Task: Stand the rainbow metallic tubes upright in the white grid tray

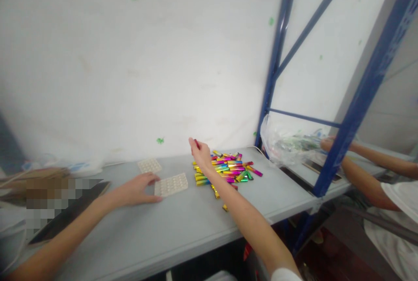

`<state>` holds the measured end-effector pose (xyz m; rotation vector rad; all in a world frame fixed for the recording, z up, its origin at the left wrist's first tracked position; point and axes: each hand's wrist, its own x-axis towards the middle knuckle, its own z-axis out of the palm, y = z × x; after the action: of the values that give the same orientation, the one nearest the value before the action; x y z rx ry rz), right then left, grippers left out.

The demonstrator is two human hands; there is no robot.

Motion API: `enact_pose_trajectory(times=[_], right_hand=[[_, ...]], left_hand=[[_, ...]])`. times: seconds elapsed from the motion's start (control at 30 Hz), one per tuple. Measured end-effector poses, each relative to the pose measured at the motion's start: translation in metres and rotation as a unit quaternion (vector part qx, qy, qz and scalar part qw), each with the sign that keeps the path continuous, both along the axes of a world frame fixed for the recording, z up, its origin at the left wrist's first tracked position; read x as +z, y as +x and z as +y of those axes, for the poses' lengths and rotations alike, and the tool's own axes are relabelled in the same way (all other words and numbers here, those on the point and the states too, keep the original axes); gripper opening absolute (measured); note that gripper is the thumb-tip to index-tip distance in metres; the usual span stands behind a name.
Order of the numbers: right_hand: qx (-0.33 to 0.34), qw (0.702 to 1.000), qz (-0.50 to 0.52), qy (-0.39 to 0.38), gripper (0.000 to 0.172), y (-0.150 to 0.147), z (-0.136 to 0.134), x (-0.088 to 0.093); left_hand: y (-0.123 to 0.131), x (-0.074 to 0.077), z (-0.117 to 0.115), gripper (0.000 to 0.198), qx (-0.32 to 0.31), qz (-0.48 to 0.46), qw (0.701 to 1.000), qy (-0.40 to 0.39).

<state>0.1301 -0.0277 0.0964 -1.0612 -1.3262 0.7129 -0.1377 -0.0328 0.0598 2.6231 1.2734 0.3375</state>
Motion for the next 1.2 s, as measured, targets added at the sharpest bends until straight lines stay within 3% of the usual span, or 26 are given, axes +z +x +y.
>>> enact_pose_trajectory(times=[0.17, 0.3, 0.43, 0.6, 0.73, 0.8, 0.97, 1.2], right_hand=[[-0.110, 0.985, -0.120, 0.058, 0.047, -0.012, 0.001, -0.021], [-0.113, 0.978, -0.171, 0.050, 0.040, -0.014, -0.003, -0.032], [-0.110, 0.975, -0.177, 0.069, 0.045, -0.016, -0.007, -0.035], [-0.066, 0.979, -0.177, 0.081, 0.050, -0.018, -0.008, -0.039], [0.048, 0.985, -0.155, 0.061, 0.043, -0.019, -0.007, -0.043], [0.083, 0.974, -0.196, 0.074, 0.040, -0.019, -0.009, -0.044], [0.053, 0.916, -0.388, 0.092, 0.031, -0.016, -0.014, -0.043], [0.077, 0.871, -0.472, 0.115, 0.024, -0.016, -0.009, -0.054]], left_hand=[[0.016, -0.007, -0.001, 0.068, -0.034, -0.060, 0.998, -0.009], [0.030, -0.017, 0.000, 0.063, -0.050, -0.078, 0.996, -0.005], [0.035, -0.027, 0.005, 0.068, -0.054, -0.099, 0.994, 0.008], [0.032, -0.032, 0.006, 0.073, -0.032, -0.096, 0.994, 0.037], [0.028, -0.030, 0.005, 0.074, -0.031, -0.099, 0.994, 0.036], [0.027, -0.030, 0.004, 0.074, -0.036, -0.101, 0.994, 0.026], [0.027, -0.030, 0.005, 0.074, -0.029, -0.113, 0.993, 0.004], [0.023, -0.034, 0.011, 0.074, -0.027, -0.136, 0.990, -0.025]])
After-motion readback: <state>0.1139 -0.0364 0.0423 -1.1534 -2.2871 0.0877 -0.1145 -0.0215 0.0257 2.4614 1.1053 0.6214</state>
